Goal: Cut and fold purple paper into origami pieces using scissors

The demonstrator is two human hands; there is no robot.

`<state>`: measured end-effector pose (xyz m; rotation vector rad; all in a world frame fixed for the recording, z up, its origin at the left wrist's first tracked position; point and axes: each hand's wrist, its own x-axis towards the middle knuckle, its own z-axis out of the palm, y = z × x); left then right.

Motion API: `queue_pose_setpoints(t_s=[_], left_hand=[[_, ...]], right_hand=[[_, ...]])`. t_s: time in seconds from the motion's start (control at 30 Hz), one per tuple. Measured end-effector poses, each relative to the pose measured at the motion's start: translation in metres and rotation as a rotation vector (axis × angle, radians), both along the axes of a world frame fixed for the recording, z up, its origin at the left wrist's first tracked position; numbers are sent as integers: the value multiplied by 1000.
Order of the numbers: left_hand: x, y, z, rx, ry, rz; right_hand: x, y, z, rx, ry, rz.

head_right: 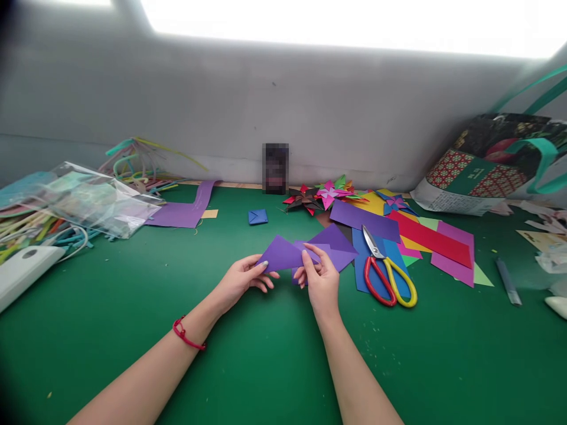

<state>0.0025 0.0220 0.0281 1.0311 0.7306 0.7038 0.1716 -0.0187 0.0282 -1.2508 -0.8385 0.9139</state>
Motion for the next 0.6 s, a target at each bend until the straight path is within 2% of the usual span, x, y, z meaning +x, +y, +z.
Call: queue_pose_setpoints(t_s=[0.13,0.27,0.4,0.6], left_hand=[[1,-3,1,54,69,27],[2,-6,2,136,138,-39],[2,-6,1,156,192,-64],[5,-6,-1,239,198,63]], right_hand=[[-2,3,-5,7,119,64],[-3,4,-11,-21,118,148],[-3,3,-12,-57,87,164],[-10,2,-6,-42,37,232]])
